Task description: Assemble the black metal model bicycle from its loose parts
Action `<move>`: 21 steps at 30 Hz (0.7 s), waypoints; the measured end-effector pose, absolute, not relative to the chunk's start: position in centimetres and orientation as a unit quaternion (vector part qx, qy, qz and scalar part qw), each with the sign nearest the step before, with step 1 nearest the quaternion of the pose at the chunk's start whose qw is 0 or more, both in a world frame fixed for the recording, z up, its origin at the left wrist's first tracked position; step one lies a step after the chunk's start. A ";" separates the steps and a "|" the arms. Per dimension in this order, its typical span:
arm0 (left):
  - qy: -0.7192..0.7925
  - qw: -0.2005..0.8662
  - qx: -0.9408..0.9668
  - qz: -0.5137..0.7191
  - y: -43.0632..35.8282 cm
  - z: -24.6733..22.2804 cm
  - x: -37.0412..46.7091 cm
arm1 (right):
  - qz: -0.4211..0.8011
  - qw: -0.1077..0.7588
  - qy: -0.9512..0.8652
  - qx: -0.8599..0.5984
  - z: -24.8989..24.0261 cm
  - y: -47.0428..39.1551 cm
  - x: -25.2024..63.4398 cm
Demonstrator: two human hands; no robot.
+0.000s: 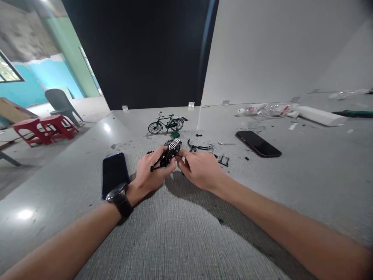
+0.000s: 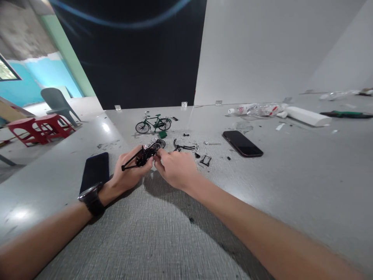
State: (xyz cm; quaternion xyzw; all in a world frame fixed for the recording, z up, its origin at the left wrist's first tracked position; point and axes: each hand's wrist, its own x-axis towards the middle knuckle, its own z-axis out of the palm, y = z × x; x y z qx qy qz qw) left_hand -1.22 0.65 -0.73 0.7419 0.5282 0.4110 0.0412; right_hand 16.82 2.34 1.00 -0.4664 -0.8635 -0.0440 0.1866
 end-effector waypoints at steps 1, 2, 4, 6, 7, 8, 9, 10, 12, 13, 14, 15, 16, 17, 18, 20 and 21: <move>0.529 0.039 0.740 0.415 0.7 -0.7 -1.2 | -0.051 0.197 -0.862 -0.465 1.0 2.4 16.9; 0.529 0.039 0.739 0.417 0.7 -0.7 -1.2 | -0.056 0.209 -0.860 -0.463 1.0 2.4 16.9; 0.528 0.042 0.739 0.416 0.7 -0.7 -1.2 | -0.065 0.229 -0.857 -0.458 1.0 2.4 17.0; 0.531 0.034 0.739 0.412 0.8 -0.7 -1.1 | -0.078 0.233 -0.857 -0.453 1.0 2.4 17.0; 0.536 0.027 0.739 0.408 0.8 -0.8 -1.1 | -0.085 0.230 -0.858 -0.451 1.0 2.4 17.1; 0.542 0.019 0.738 0.402 0.8 -0.8 -1.1 | -0.090 0.226 -0.860 -0.449 1.1 2.3 17.1; 0.548 0.012 0.737 0.396 0.9 -0.8 -1.1 | -0.095 0.222 -0.861 -0.447 1.1 2.3 17.1; 0.554 0.007 0.736 0.389 0.9 -0.8 -1.0 | -0.099 0.220 -0.862 -0.445 1.2 2.3 17.1; 0.564 0.009 0.738 0.371 0.8 -0.7 -1.0 | -0.104 0.220 -0.862 -0.445 1.3 2.3 17.2; 0.569 0.012 0.738 0.362 0.8 -0.6 -1.0 | -0.104 0.221 -0.862 -0.444 1.3 2.3 17.2; 0.573 0.016 0.740 0.352 0.8 -0.5 -1.0 | -0.102 0.222 -0.862 -0.443 1.3 2.3 17.2; 0.576 0.018 0.741 0.345 0.7 -0.4 -1.0 | -0.101 0.223 -0.862 -0.443 1.3 2.2 17.2; 0.577 0.019 0.743 0.339 0.7 -0.3 -1.0 | -0.102 0.224 -0.863 -0.441 1.3 2.2 17.2; 0.578 0.016 0.744 0.334 0.7 -0.3 -1.0 | -0.103 0.226 -0.863 -0.439 1.3 2.2 17.2; 0.577 0.009 0.746 0.332 0.8 -0.3 -1.0 | -0.106 0.227 -0.863 -0.438 1.3 2.2 17.2; 0.571 -0.007 0.753 0.327 0.9 -0.4 -1.0 | -0.111 0.230 -0.864 -0.435 1.4 2.2 17.2; 0.567 -0.013 0.757 0.324 1.0 -0.5 -1.0 | -0.113 0.231 -0.864 -0.433 1.4 2.2 17.2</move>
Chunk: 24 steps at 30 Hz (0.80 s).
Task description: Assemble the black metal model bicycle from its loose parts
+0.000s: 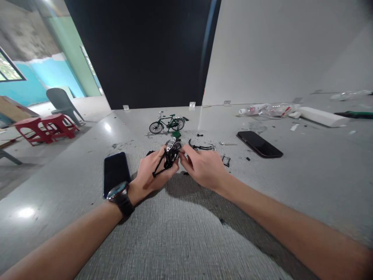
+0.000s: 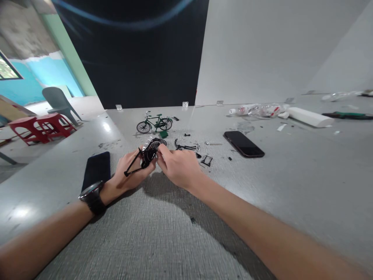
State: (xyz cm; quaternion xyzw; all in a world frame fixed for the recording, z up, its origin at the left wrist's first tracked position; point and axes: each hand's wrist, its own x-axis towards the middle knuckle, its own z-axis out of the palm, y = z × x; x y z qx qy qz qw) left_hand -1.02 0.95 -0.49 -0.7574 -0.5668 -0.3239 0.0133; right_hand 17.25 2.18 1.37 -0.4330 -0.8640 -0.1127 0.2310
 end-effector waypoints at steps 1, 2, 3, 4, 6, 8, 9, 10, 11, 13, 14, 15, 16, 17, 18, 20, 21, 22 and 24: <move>-0.562 0.020 -0.762 -0.321 1.0 -0.6 -1.0 | -0.114 0.233 -0.864 -0.431 1.4 2.2 17.3; -0.557 0.027 -0.767 -0.318 1.1 -0.7 -1.1 | -0.117 0.234 -0.864 -0.431 1.4 2.2 17.2; -0.554 0.034 -0.771 -0.312 1.1 -0.7 -1.1 | -0.119 0.236 -0.863 -0.430 1.4 2.2 17.2; -0.550 0.039 -0.776 -0.306 1.1 -0.7 -1.1 | -0.122 0.238 -0.863 -0.428 1.4 2.2 17.2; -0.541 0.045 -0.787 -0.294 0.9 -0.5 -1.2 | -0.124 0.244 -0.863 -0.425 1.3 2.2 17.2; -0.527 0.041 -0.798 -0.289 0.7 -0.2 -1.3 | -0.115 0.254 -0.861 -0.425 1.2 2.2 17.1; -0.519 0.038 -0.804 -0.289 0.6 -0.1 -1.4 | -0.106 0.259 -0.860 -0.426 1.2 2.2 17.1; -0.510 0.036 -0.809 -0.291 0.5 0.0 -1.4 | -0.094 0.265 -0.859 -0.427 1.2 2.2 17.1; -0.501 0.034 -0.814 -0.293 0.5 0.1 -1.4 | -0.082 0.273 -0.858 -0.428 1.1 2.2 17.1; -0.487 0.034 -0.819 -0.301 0.5 -0.1 -1.4 | -0.055 0.288 -0.854 -0.429 1.1 2.3 17.1; -0.478 0.030 -0.823 -0.306 0.6 -0.3 -1.5 | -0.042 0.297 -0.852 -0.430 1.1 2.3 17.2; -0.476 0.031 -0.820 -0.318 0.7 -0.5 -1.6 | -0.029 0.307 -0.849 -0.430 1.0 2.4 17.2; -0.465 0.032 -0.820 -0.331 0.8 -0.7 -1.6 | -0.015 0.317 -0.846 -0.428 1.0 2.4 17.2; -0.455 0.027 -0.824 -0.336 1.0 -0.9 -1.7 | -0.001 0.328 -0.844 -0.425 1.0 2.5 17.2; -0.446 0.019 -0.828 -0.339 1.1 -1.1 -1.8 | 0.013 0.338 -0.842 -0.421 1.0 2.5 17.3; -0.429 -0.001 -0.839 -0.335 1.3 -1.3 -2.0 | 0.040 0.354 -0.839 -0.412 1.0 2.5 17.3; -0.422 -0.007 -0.843 -0.333 1.4 -1.4 -2.1 | 0.050 0.361 -0.838 -0.407 1.1 2.5 17.4; -0.415 -0.008 -0.846 -0.334 1.5 -1.5 -2.1 | 0.057 0.367 -0.837 -0.403 1.1 2.5 17.4; -0.397 0.002 -0.850 -0.347 1.7 -1.6 -2.1 | 0.062 0.377 -0.835 -0.395 1.2 2.4 17.4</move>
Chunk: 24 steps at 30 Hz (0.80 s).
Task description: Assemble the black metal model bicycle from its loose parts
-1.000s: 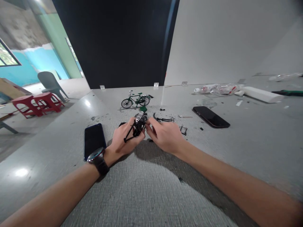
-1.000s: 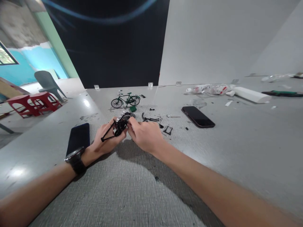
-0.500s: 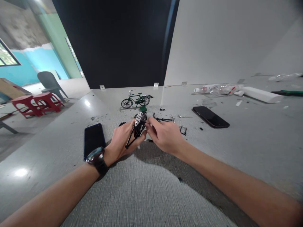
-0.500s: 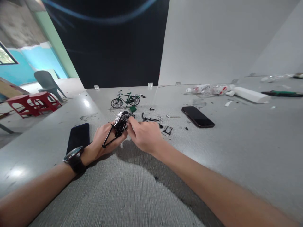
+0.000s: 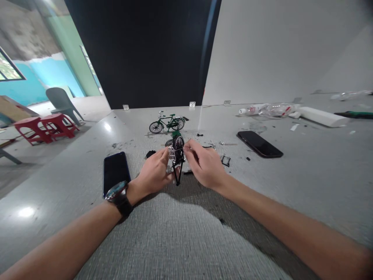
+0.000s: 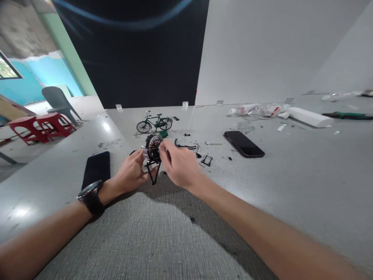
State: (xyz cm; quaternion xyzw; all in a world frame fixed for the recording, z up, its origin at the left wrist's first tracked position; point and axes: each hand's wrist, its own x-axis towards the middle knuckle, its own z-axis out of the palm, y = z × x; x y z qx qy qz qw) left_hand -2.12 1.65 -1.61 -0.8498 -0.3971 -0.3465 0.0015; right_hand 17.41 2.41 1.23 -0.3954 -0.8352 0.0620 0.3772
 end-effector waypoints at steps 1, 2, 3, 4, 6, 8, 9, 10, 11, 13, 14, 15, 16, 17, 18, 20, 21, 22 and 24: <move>-0.386 0.009 -0.851 -0.357 1.7 -1.7 -2.1 | 0.062 0.381 -0.835 -0.392 1.3 2.4 17.4; -0.376 0.015 -0.850 -0.368 1.7 -1.7 -2.0 | 0.061 0.384 -0.835 -0.390 1.3 2.4 17.4; -0.370 0.018 -0.849 -0.378 1.7 -1.6 -2.0 | 0.061 0.386 -0.835 -0.388 1.3 2.3 17.4; -0.370 0.017 -0.846 -0.384 1.7 -1.5 -1.9 | 0.062 0.386 -0.835 -0.386 1.4 2.3 17.4; -0.381 0.007 -0.841 -0.384 1.6 -1.3 -1.9 | 0.066 0.385 -0.837 -0.383 1.3 2.3 17.3; -0.392 -0.010 -0.841 -0.373 1.4 -0.9 -1.9 | 0.073 0.387 -0.837 -0.379 1.3 2.3 17.4; -0.394 -0.019 -0.842 -0.368 1.3 -0.7 -2.0 | 0.079 0.388 -0.837 -0.377 1.2 2.3 17.4; -0.393 -0.028 -0.844 -0.364 1.3 -0.6 -2.1 | 0.085 0.390 -0.838 -0.374 1.2 2.4 17.4; -0.390 -0.037 -0.846 -0.362 1.2 -0.4 -2.2 | 0.092 0.390 -0.838 -0.370 1.1 2.4 17.5; -0.377 -0.056 -0.851 -0.362 1.2 -0.3 -2.4 | 0.101 0.391 -0.839 -0.366 1.1 2.6 17.6; -0.366 -0.064 -0.853 -0.367 1.2 -0.3 -2.4 | 0.103 0.391 -0.838 -0.365 1.1 2.6 17.6; -0.354 -0.071 -0.854 -0.375 1.2 -0.3 -2.5 | 0.103 0.392 -0.838 -0.366 1.1 2.7 17.6; -0.343 -0.075 -0.854 -0.384 1.2 -0.3 -2.5 | 0.102 0.393 -0.837 -0.367 1.1 2.7 17.6; -0.336 -0.075 -0.853 -0.392 1.2 -0.3 -2.5 | 0.100 0.394 -0.836 -0.369 1.1 2.7 17.6; -0.335 -0.073 -0.850 -0.399 1.2 -0.3 -2.5 | 0.097 0.393 -0.836 -0.371 1.1 2.7 17.6; -0.345 -0.067 -0.843 -0.408 1.3 -0.4 -2.5 | 0.093 0.388 -0.838 -0.372 1.1 2.8 17.6; -0.353 -0.065 -0.839 -0.409 1.3 -0.4 -2.4 | 0.093 0.386 -0.839 -0.371 1.1 2.8 17.6; -0.359 -0.063 -0.836 -0.409 1.4 -0.4 -2.4 | 0.093 0.384 -0.841 -0.371 1.1 2.8 17.6; -0.365 -0.060 -0.835 -0.406 1.4 -0.5 -2.4 | 0.096 0.384 -0.840 -0.371 0.9 2.9 17.6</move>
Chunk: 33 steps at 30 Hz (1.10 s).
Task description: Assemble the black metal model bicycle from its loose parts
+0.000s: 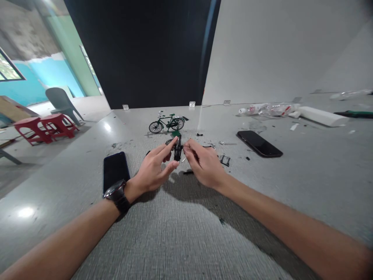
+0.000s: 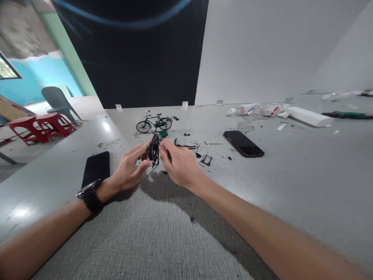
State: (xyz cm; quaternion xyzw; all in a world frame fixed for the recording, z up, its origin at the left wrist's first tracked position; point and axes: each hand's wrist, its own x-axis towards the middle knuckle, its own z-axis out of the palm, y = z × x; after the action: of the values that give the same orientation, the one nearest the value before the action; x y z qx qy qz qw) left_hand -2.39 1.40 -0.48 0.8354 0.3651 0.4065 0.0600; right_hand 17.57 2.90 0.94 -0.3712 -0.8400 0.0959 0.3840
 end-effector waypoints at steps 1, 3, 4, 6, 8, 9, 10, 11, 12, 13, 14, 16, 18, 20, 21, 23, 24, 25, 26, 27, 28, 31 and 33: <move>0.366 0.060 0.837 0.402 1.4 -0.5 -2.4 | 0.098 0.385 -0.839 -0.372 0.9 3.0 17.6; 0.368 0.067 0.841 0.392 1.4 -0.6 -2.4 | 0.103 0.392 -0.836 -0.369 0.7 3.2 17.7; 0.368 0.075 0.842 0.387 1.4 -0.6 -2.4 | 0.107 0.396 -0.835 -0.366 0.6 3.3 17.7; 0.368 0.097 0.842 0.383 1.5 -0.8 -2.4 | 0.124 0.402 -0.833 -0.360 0.6 3.5 17.7; 0.361 0.114 0.840 0.389 1.5 -0.9 -2.3 | 0.149 0.406 -0.827 -0.360 0.7 3.5 17.7; 0.357 0.117 0.838 0.395 1.5 -0.9 -2.3 | 0.160 0.411 -0.822 -0.360 0.8 3.4 17.6; 0.354 0.119 0.837 0.401 1.5 -1.0 -2.2 | 0.168 0.416 -0.818 -0.361 0.9 3.4 17.6; 0.351 0.118 0.835 0.408 1.5 -1.0 -2.2 | 0.175 0.421 -0.813 -0.361 1.0 3.3 17.5; 0.349 0.119 0.833 0.413 1.6 -1.0 -2.2 | 0.179 0.426 -0.810 -0.361 1.1 3.2 17.5; 0.350 0.121 0.830 0.417 1.6 -1.0 -2.1 | 0.181 0.431 -0.807 -0.361 1.2 3.2 17.5; 0.352 0.125 0.827 0.419 1.6 -1.1 -2.1 | 0.183 0.434 -0.804 -0.362 1.2 3.1 17.4; 0.356 0.136 0.822 0.424 1.5 -1.1 -2.1 | 0.196 0.438 -0.799 -0.362 1.2 3.1 17.4; 0.359 0.146 0.818 0.426 1.5 -1.1 -2.1 | 0.211 0.444 -0.794 -0.358 1.1 3.1 17.4; 0.361 0.150 0.816 0.426 1.5 -1.1 -2.1 | 0.221 0.451 -0.788 -0.354 1.0 3.1 17.3; 0.362 0.147 0.815 0.429 1.5 -1.1 -2.1 | 0.226 0.455 -0.786 -0.352 1.0 3.1 17.3; 0.364 0.135 0.811 0.437 1.5 -1.2 -2.1 | 0.240 0.461 -0.780 -0.347 0.9 3.0 17.2; 0.365 0.129 0.809 0.442 1.5 -1.3 -2.1 | 0.251 0.464 -0.777 -0.344 0.9 3.0 17.1; 0.365 0.125 0.807 0.446 1.4 -1.3 -2.0 | 0.262 0.466 -0.773 -0.342 0.9 2.9 17.1; 0.362 0.123 0.808 0.449 1.4 -1.3 -2.1 | 0.270 0.468 -0.769 -0.341 0.9 2.9 17.0; 0.357 0.126 0.810 0.448 1.4 -1.3 -2.1 | 0.277 0.472 -0.765 -0.340 0.9 2.8 17.0; 0.348 0.131 0.814 0.446 1.3 -1.2 -2.1 | 0.281 0.475 -0.761 -0.340 0.9 2.8 17.0; 0.313 0.162 0.826 0.439 1.2 -1.1 -2.2 | 0.282 0.482 -0.759 -0.336 0.8 2.7 16.9; 0.301 0.182 0.824 0.444 1.3 -1.0 -2.2 | 0.280 0.479 -0.761 -0.336 0.8 2.6 16.9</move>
State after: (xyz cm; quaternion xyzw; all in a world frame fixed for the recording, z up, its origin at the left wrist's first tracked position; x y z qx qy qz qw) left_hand -2.22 1.29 -1.03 0.8243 0.3007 0.4438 0.1820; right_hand 16.87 2.58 0.84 -0.3363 -0.7609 0.2803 0.4788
